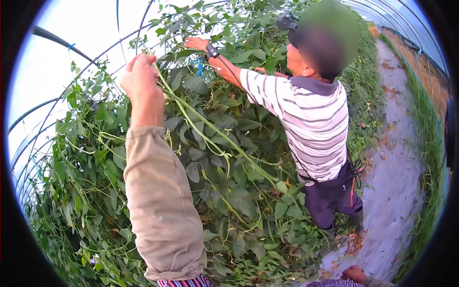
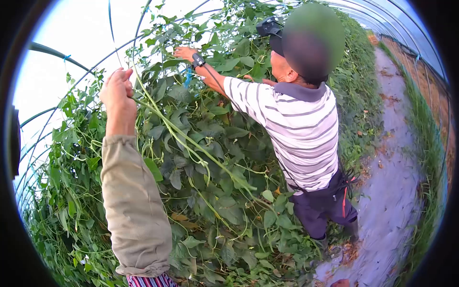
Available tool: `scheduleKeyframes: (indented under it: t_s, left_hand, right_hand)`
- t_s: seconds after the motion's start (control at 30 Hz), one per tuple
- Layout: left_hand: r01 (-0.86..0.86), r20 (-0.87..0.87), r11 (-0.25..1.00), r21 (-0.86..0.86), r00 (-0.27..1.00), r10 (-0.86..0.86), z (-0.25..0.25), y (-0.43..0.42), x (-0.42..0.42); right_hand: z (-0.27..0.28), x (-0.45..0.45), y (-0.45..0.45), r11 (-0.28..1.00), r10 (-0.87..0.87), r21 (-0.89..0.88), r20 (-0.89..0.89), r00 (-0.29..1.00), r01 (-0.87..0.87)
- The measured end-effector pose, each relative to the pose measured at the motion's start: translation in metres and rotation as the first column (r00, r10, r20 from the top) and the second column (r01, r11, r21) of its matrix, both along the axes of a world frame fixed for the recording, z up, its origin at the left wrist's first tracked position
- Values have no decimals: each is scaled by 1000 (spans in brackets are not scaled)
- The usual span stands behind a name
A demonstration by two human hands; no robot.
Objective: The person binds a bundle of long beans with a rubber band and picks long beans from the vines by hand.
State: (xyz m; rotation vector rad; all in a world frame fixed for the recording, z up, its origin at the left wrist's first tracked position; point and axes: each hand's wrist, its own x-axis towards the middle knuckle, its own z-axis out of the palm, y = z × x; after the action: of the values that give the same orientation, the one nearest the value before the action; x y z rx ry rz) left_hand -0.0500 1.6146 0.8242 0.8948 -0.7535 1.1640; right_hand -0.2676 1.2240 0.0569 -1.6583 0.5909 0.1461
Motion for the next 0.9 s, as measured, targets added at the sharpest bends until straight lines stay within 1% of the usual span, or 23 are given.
scheduleKeyframes:
  t_s: [0.07,0.1,0.13,0.17,0.2,0.23,0.27,0.3,0.33,0.37,0.4,0.47,0.5,0.53,0.57,0.6,0.67,0.7,0.73,0.8,0.83,0.87,0.9]
  left_hand:
    - [-192,-135,978,-84,974,180,51,32,21]
    - [-191,-129,979,-78,975,180,61,32,24]
    - [-143,-254,989,-40,959,129,67,32,25]
    - [-91,-377,996,-11,923,80,74,35,28]
    - [-14,-390,1000,2,921,14,85,40,46]
    - [4,-386,999,42,922,13,82,33,46]
    - [25,-380,997,79,925,7,78,26,47]
    - [106,-327,986,130,943,-58,82,29,56]
    - [114,-320,985,126,945,-69,79,23,52]
    - [192,-278,978,81,947,-162,74,16,49]
    - [267,-237,963,41,939,-250,70,11,48]
    - [321,-255,946,44,919,-300,61,19,58]
    - [357,-253,933,42,907,-336,54,25,63]
    - [392,-248,919,38,895,-371,47,32,68]
    - [382,-242,924,-11,896,-373,42,43,84]
    - [381,-245,925,-15,895,-373,32,47,89]
    - [197,-293,965,-172,925,-241,13,56,95]
    - [185,-258,955,-232,935,-244,5,57,99]
    - [178,-266,956,-232,934,-239,-2,62,100]
    - [159,-316,987,38,939,-139,-19,70,103]
    - [113,-372,989,96,925,-70,-29,68,93]
    - [118,-387,989,89,919,-75,-35,70,94]
    - [140,-393,986,90,915,-94,-39,72,97]
  right_hand:
    - [-4,-4,-10,999,17,-43,37,999,-16]
    - [-13,-6,-18,987,60,-148,23,998,-56]
    - [-25,-9,-25,962,100,-254,3,995,-96]
    - [-49,-10,-31,951,21,-306,-36,999,-31]
    - [-49,-19,-32,952,20,-305,-33,999,-29]
    - [-41,-35,-30,851,188,-514,104,977,-109]
    - [-26,-43,-27,695,371,-707,195,908,-132]
    - [-14,-40,-23,693,363,-711,202,910,-119]
    - [0,-38,-22,773,287,-595,17,958,-221]
    - [5,-37,-21,847,229,-448,-179,957,-287]
    - [3,-42,-22,848,224,-449,-179,958,-282]
    - [-7,-61,-15,732,260,-659,36,965,-173]
    - [-13,-67,-12,734,263,-654,25,965,-183]
    - [-18,-69,-9,723,256,-678,85,963,-132]
    - [-21,-72,-5,711,250,-699,145,957,-80]
    - [-39,-72,-9,690,268,-719,142,953,-87]
    - [-80,-64,-21,597,344,-788,86,935,-147]
    - [-108,-61,-30,529,382,-830,44,923,-179]
    - [-140,-59,-42,450,427,-869,6,904,-207]
    - [-191,-57,-60,277,484,-935,-64,873,-223]
    - [-206,-56,-64,207,496,-952,-95,863,-223]
    - [-216,-54,-67,157,503,-963,-111,857,-218]
    - [-213,-57,-65,191,477,-955,-112,872,-227]
